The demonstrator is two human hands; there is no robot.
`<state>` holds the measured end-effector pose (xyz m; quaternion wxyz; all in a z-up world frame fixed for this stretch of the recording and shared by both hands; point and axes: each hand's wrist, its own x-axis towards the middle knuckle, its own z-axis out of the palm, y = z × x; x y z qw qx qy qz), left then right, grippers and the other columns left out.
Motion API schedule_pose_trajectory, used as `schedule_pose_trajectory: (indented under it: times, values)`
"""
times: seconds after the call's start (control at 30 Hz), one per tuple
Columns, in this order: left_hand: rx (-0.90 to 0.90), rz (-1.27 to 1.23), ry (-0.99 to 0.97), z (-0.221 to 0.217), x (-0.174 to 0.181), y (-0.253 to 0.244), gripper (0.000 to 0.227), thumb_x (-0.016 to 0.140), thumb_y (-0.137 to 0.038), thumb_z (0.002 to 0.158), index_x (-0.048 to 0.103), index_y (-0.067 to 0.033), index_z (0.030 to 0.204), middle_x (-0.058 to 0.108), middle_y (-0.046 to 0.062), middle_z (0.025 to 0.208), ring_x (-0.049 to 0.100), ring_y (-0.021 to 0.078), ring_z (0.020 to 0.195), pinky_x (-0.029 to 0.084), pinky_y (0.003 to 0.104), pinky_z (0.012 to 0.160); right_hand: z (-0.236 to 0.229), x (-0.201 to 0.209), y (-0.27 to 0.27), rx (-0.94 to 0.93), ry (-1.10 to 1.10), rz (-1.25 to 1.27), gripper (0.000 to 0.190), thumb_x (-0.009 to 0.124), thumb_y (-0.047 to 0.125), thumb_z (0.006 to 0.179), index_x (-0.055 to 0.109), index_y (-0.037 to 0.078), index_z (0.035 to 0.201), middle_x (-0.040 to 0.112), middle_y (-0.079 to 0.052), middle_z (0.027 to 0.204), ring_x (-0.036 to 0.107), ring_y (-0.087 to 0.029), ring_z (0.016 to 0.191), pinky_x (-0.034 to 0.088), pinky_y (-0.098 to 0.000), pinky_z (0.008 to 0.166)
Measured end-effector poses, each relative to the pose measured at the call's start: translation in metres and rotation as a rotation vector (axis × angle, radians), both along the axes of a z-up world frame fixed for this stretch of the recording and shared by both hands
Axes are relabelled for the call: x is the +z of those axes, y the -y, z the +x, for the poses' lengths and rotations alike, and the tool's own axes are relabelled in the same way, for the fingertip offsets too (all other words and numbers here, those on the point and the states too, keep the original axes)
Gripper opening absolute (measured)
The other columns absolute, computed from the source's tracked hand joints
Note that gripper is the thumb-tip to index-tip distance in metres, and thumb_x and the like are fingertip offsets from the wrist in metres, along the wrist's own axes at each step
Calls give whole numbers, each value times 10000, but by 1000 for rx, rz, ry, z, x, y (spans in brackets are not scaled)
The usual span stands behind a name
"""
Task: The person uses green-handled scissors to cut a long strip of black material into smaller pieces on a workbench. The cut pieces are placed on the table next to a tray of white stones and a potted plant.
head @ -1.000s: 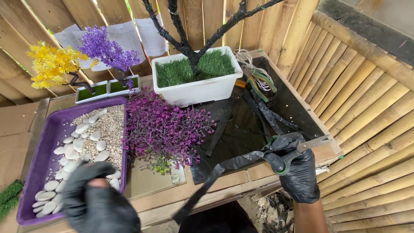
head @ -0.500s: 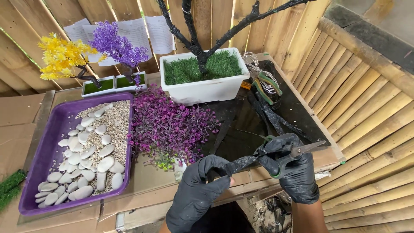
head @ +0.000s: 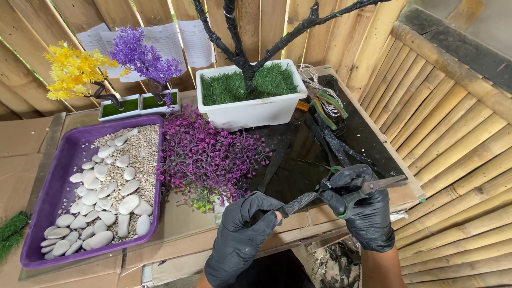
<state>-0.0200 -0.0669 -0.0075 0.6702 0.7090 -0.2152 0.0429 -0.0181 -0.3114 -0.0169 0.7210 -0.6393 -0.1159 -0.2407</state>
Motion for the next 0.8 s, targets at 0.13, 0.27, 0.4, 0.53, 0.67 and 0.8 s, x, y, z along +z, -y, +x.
schedule_pose_trajectory:
  times: [0.13,0.27,0.4,0.53,0.67,0.8]
  values:
    - [66,96,81,1,-7,-2,94,746,-192,897,772,-161,982,767,-10,930,726,181,839,599,366,804,-4,5,-6,29,26,60,321,795,-87,759,648,63,1002,684,-110,1005,754,-252,943,641,-383,881]
    - [12,9,120,-4,6,-2,98,706,-150,933,770,-144,1007,778,-10,967,743,186,908,607,385,832,0,1,-6,87,24,138,332,847,6,746,658,80,1009,744,-105,984,748,-262,937,655,-395,811]
    - [37,91,212,-3,1,-4,99,710,-125,928,755,-139,1014,773,-3,982,744,201,915,604,383,840,3,3,-13,123,-28,237,305,807,16,800,624,110,1025,695,-81,955,610,-191,755,517,-322,671]
    - [102,135,185,-3,-11,-6,128,751,-179,902,775,-174,1028,789,-16,1028,762,188,951,625,367,880,3,13,-21,81,-39,210,234,782,87,839,609,95,997,723,-157,862,517,-147,517,413,-257,432]
    - [102,123,157,0,-14,-8,155,726,-179,907,779,-177,1053,797,-16,1045,763,186,971,628,368,888,0,-11,-13,136,-57,213,322,794,149,842,621,63,1100,718,-184,917,716,-237,762,489,-254,452]
    - [104,104,98,2,-12,-11,172,760,-182,889,800,-160,1054,806,-7,1043,767,175,970,635,346,905,-18,-10,-16,184,-200,53,412,817,245,823,699,17,1146,776,-159,882,766,-271,808,616,-389,696]
